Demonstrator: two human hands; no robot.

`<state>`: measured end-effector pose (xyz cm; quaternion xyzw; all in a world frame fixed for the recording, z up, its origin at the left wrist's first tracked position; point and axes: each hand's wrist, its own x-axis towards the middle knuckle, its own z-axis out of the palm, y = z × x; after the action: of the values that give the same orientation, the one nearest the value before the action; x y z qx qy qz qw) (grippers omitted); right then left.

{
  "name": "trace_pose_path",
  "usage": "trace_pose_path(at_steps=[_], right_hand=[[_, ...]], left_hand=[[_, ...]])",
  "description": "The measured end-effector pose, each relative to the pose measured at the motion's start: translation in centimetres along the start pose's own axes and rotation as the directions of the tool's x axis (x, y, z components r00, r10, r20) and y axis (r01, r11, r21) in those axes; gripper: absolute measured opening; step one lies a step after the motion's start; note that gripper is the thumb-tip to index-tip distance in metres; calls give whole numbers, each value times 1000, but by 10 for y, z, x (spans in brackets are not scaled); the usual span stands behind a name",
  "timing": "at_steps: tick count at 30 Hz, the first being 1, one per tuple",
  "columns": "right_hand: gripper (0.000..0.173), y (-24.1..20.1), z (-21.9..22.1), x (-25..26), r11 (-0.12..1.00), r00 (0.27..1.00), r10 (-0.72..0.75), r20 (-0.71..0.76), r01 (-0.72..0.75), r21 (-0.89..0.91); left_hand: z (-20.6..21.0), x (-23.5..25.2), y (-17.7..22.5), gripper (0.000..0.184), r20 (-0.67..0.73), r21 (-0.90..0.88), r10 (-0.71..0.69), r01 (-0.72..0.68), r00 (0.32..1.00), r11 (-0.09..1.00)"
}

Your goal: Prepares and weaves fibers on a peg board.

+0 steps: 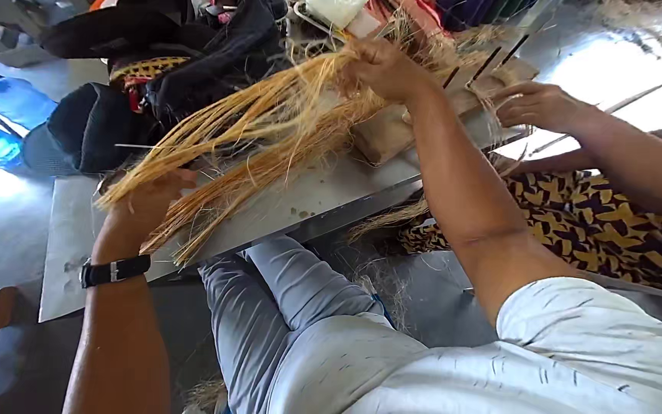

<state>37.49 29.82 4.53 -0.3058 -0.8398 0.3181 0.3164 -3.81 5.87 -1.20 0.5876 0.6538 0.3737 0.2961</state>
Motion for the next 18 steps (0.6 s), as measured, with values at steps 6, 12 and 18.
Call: trace_pose_path(at_steps=[6, 12, 18], right_hand=[[18, -3, 19, -44, 983, 945, -35, 325, 91, -159], [44, 23, 68, -73, 883, 974, 27, 226, 83, -462], [60, 15, 90, -62, 790, 983, 163, 88, -76, -609]], left_hand=[[-67, -29, -27, 31, -117, -181, 213, -231, 970, 956], [-113, -54, -42, 38, -453, 84, -195, 259, 870, 962], [-83, -45, 14, 29, 90, 450, -265, 198, 960, 871]])
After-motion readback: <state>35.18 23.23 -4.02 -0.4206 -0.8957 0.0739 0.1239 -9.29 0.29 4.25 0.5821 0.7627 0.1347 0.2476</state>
